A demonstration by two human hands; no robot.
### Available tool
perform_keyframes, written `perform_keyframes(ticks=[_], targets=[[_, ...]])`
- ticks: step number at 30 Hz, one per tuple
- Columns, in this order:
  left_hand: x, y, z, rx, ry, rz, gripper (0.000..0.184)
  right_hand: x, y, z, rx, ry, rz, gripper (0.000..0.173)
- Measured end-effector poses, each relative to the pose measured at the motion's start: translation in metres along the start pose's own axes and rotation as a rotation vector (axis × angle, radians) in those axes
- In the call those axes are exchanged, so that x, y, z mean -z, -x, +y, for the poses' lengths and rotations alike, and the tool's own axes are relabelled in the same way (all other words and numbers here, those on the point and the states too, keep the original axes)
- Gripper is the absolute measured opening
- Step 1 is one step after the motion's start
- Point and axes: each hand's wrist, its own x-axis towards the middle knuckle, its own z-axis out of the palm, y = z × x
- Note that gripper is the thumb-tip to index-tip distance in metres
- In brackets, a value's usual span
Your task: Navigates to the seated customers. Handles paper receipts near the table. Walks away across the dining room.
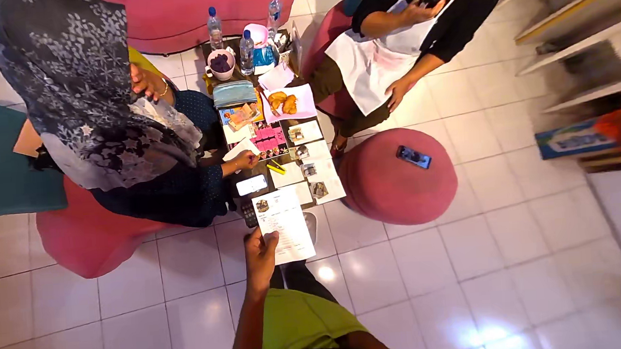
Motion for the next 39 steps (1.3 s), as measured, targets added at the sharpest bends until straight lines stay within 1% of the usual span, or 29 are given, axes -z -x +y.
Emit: perform_keyframes(ticks=[4, 8, 11, 14, 17, 19, 20, 21, 22, 23, 26, 29, 33, 35, 39], targets=[[-0.005, 0.0, -0.001, 0.016, -0.027, -0.029, 0.025, -0.002, 0.009, 0.007, 0.085, -0.061, 0.031, 0.047], [-0.019, 0.01, -0.005, 0.026, -0.039, -0.066, 0.032, -0.001, 0.016, 0.003, 0.058, -0.139, 0.102, 0.045], [-0.031, 0.024, -0.018, 0.078, -0.087, -0.113, 0.03, 0.002, 0.02, 0.0, 0.094, -0.164, 0.141, 0.043], [-0.033, 0.037, -0.038, 0.135, -0.132, -0.183, 0.029, 0.003, 0.023, -0.005, 0.107, -0.187, 0.185, 0.042], [-0.023, 0.046, -0.055, 0.205, -0.194, -0.242, 0.032, 0.007, 0.02, -0.006, 0.108, -0.109, 0.133, 0.043], [-0.015, 0.052, -0.057, 0.299, -0.213, -0.285, 0.037, -0.005, -0.003, 0.007, 0.083, -0.071, 0.101, 0.045], [-0.014, 0.056, -0.058, 0.38, -0.206, -0.278, 0.04, -0.024, -0.028, 0.025, 0.101, -0.068, 0.157, 0.046], [-0.014, 0.06, -0.061, 0.456, -0.185, -0.251, 0.043, -0.052, -0.061, 0.049, 0.155, -0.067, 0.296, 0.045], [-0.014, 0.062, -0.065, 0.515, -0.162, -0.216, 0.045, -0.066, -0.087, 0.065, 0.177, -0.072, 0.331, 0.047], [-0.014, 0.065, -0.068, 0.557, -0.148, -0.193, 0.047, -0.071, -0.103, 0.073, 0.156, -0.069, 0.3, 0.049], [-0.013, 0.072, -0.078, 0.599, -0.138, -0.194, 0.054, -0.07, -0.114, 0.077, 0.093, -0.088, 0.22, 0.05], [-0.015, 0.076, -0.081, 0.602, -0.162, -0.233, 0.054, -0.072, -0.117, 0.084, 0.112, -0.123, 0.23, 0.049], [-0.019, 0.078, -0.082, 0.587, -0.199, -0.26, 0.052, -0.075, -0.132, 0.099, 0.043, -0.099, 0.197, 0.052], [-0.02, 0.078, -0.084, 0.583, -0.193, -0.26, 0.054, -0.077, -0.135, 0.102, 0.049, -0.087, 0.209, 0.052], [-0.023, 0.079, -0.087, 0.579, -0.188, -0.259, 0.053, -0.07, -0.124, 0.097, 0.066, -0.062, 0.194, 0.05]])
